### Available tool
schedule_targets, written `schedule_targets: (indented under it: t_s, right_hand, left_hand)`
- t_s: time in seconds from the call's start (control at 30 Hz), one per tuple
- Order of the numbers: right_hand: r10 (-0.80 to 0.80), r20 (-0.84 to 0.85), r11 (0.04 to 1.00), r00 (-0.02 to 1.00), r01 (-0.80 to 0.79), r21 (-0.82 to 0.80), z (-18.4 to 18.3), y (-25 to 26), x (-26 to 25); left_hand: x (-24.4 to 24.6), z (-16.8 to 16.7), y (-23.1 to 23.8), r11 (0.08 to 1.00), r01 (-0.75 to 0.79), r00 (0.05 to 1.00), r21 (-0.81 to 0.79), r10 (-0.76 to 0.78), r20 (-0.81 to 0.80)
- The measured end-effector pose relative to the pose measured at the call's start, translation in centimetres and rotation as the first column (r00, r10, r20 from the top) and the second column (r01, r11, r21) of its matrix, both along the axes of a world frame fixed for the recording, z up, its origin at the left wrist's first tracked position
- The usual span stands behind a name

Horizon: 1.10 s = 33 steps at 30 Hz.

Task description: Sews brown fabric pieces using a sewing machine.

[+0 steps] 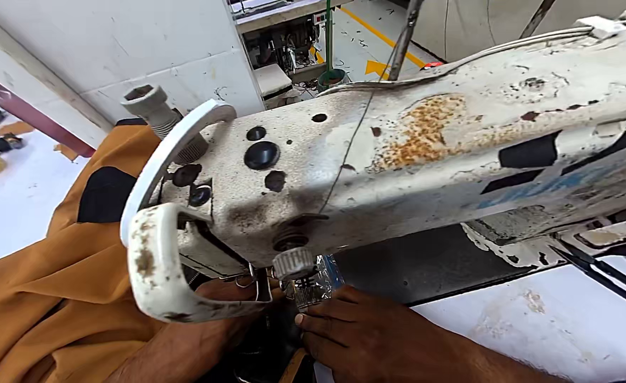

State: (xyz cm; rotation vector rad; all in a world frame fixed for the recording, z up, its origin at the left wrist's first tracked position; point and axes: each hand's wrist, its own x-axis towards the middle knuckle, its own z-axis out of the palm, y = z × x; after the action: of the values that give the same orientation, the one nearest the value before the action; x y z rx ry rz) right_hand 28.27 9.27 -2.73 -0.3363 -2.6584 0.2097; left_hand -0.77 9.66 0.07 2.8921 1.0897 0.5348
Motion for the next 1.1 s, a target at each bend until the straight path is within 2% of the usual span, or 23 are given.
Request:
schedule_targets:
  t_s: [0.2, 0.3, 0.37, 0.43, 0.6, 0.77, 0.93, 1.1]
  right_hand:
    - [0.007, -0.015, 1.000, 1.000, -0.006, 0.014, -0.2, 0.0, 0.0]
    - [0.009, -0.035, 1.000, 0.999, -0.008, 0.020, -0.3, 0.1, 0.0]
    - [0.015, -0.043, 0.999, 0.999, -0.014, 0.029, -0.5, 0.3, 0.0]
    - [-0.008, -0.062, 1.000, 0.998, 0.009, 0.030, -0.8, 0.3, 0.0]
    - [-0.200, 0.008, 0.980, 0.980, 0.200, 0.016, -0.7, 0.1, -0.2]
    - [-0.211, 0.093, 0.977, 0.973, 0.207, 0.056, -0.6, -0.1, -0.1]
    - [-0.225, 0.134, 0.972, 0.965, 0.212, 0.101, -0.4, -0.3, -0.1]
    - [-0.244, 0.163, 0.969, 0.956, 0.234, 0.078, -0.3, -0.2, -0.1]
  left_hand:
    - [-0.2, -0.4, 0.0, 0.998, 0.057, 0.998, 0.008, -0.058, 0.039]
    - [2.0, 2.0, -0.5, 0.999, 0.043, 0.999, 0.002, -0.043, 0.029]
    - [2.0, 2.9, -0.8, 0.998, 0.013, 0.999, -0.053, -0.015, -0.048]
    - [0.7, 1.8, -0.7, 0.997, 0.019, 0.996, -0.077, -0.026, -0.088]
    - [-0.3, 0.1, -0.1, 0.987, 0.143, 0.990, -0.068, -0.142, 0.018]
    - [-0.3, -0.8, 0.1, 0.985, 0.167, 0.982, -0.040, -0.162, 0.095]
    - [-0.4, -0.8, 0.4, 0.983, 0.178, 0.980, -0.051, -0.173, 0.097]
    - [-0.5, -0.5, 1.0, 0.982, 0.177, 0.982, -0.063, -0.171, 0.081]
